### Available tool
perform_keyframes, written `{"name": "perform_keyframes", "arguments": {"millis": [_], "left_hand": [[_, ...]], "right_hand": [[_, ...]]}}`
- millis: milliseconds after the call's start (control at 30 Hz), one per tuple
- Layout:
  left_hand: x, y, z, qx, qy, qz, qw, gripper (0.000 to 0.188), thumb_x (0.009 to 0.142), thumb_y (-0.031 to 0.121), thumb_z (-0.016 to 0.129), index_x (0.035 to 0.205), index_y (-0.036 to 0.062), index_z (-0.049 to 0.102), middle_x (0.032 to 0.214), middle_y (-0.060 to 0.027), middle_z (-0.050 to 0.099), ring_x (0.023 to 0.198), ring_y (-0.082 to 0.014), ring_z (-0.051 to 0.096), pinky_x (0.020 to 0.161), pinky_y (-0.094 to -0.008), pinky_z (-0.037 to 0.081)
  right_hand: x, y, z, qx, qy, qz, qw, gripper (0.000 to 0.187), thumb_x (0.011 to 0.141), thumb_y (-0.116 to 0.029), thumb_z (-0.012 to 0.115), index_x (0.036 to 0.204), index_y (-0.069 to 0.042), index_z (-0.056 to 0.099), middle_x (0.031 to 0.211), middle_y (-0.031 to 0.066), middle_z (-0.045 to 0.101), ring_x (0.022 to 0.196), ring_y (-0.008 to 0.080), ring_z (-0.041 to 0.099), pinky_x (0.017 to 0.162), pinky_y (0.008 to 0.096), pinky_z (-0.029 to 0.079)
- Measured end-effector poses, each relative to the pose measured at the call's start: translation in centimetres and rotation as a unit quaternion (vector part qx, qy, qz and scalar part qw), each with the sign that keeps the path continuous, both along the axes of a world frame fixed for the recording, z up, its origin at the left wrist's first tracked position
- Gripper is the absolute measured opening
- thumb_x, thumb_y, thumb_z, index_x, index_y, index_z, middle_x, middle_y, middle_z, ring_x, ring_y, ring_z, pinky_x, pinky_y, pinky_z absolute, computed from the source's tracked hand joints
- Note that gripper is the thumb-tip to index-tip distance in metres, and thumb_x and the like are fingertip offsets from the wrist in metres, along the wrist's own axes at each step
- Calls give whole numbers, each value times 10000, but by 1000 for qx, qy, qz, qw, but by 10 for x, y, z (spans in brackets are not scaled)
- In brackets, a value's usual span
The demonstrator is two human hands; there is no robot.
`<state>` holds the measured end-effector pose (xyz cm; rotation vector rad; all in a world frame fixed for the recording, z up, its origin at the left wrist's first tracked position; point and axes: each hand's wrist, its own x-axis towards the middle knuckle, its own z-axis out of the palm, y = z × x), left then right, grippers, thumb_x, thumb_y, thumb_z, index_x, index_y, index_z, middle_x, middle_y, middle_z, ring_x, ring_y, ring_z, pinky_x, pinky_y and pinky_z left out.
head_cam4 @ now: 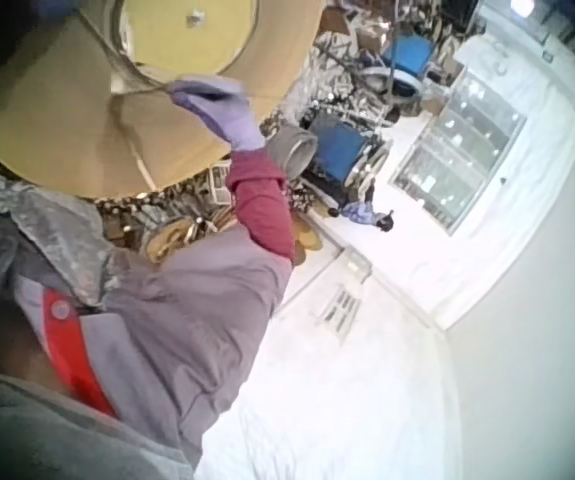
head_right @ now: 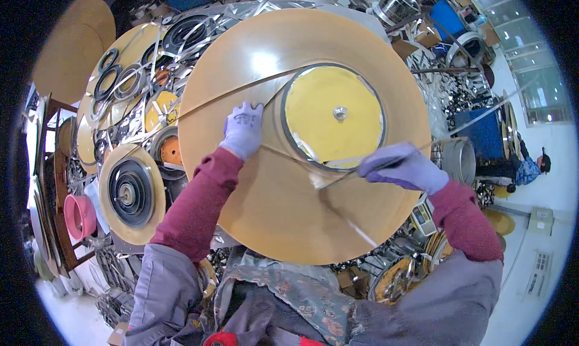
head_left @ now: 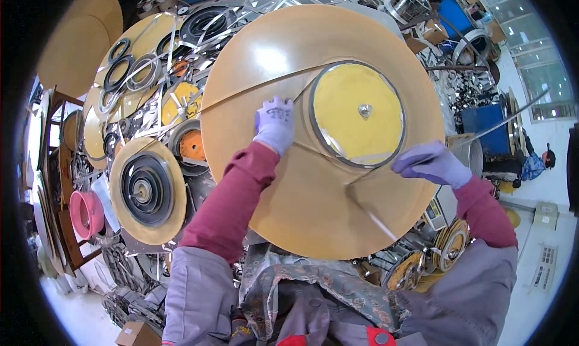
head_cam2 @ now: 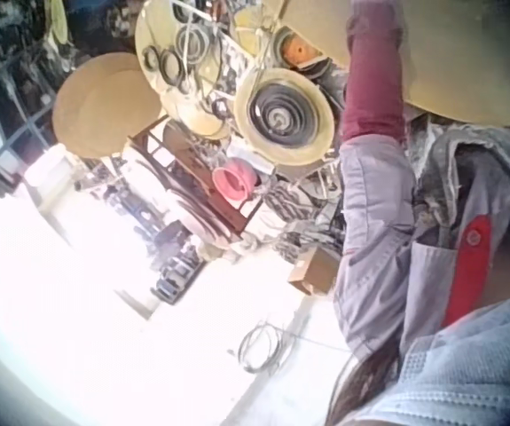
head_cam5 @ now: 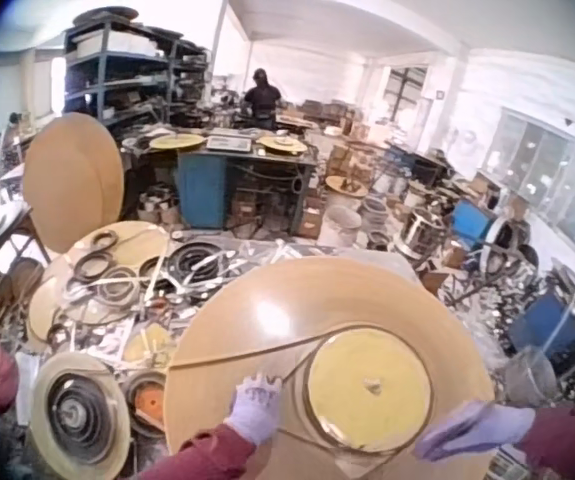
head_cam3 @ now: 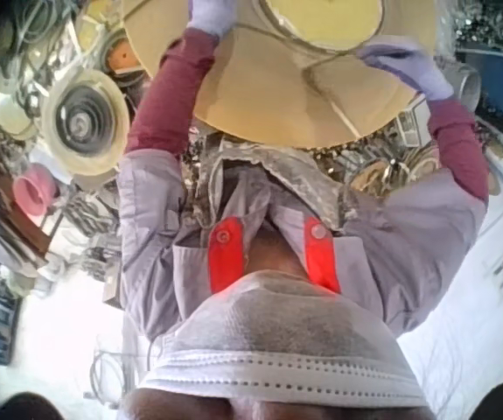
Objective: The person places a metal ring onto a yellow circular base and uses a metal bar to press it into place. They then use a long metal rod with a circular head to further secure the ring, rotating the base and applying pressure at different points.
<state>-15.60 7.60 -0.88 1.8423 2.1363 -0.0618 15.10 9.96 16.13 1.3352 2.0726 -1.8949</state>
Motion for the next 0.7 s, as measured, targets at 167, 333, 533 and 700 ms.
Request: {"name": "perform_keyframes", "arguments": {"millis": [167,333,533,700], "left_hand": [[-76,-72,-5,20,58,35,997,431,786,78,610,1201,134,510,1073,-125,590,938,-301,635,743,-420,546],[-113,-109,-25,140,-84,72,984,510,738,45,600,1241,85,526,926,-171,592,851,-343,614,723,-423,500],[-95,-115,-27,203,-150,116,961,429,730,57,583,1158,66,563,833,-177,614,783,-352,627,696,-441,500],[-69,-140,-28,219,-173,114,954,438,697,46,611,1127,48,526,762,-161,614,706,-353,625,643,-424,497]], "right_hand": [[-91,53,-20,130,100,222,961,118,794,-75,720,910,-52,716,826,25,705,758,70,638,654,218,502],[-153,121,-21,162,87,230,956,134,801,-113,686,910,-43,721,814,23,691,734,73,606,679,216,489],[-180,198,-16,224,55,173,957,147,740,-60,696,869,9,710,822,51,683,784,104,617,734,243,498],[-111,268,-34,226,25,-60,972,219,791,-131,723,933,29,678,869,87,671,780,153,647,721,257,552]]}}
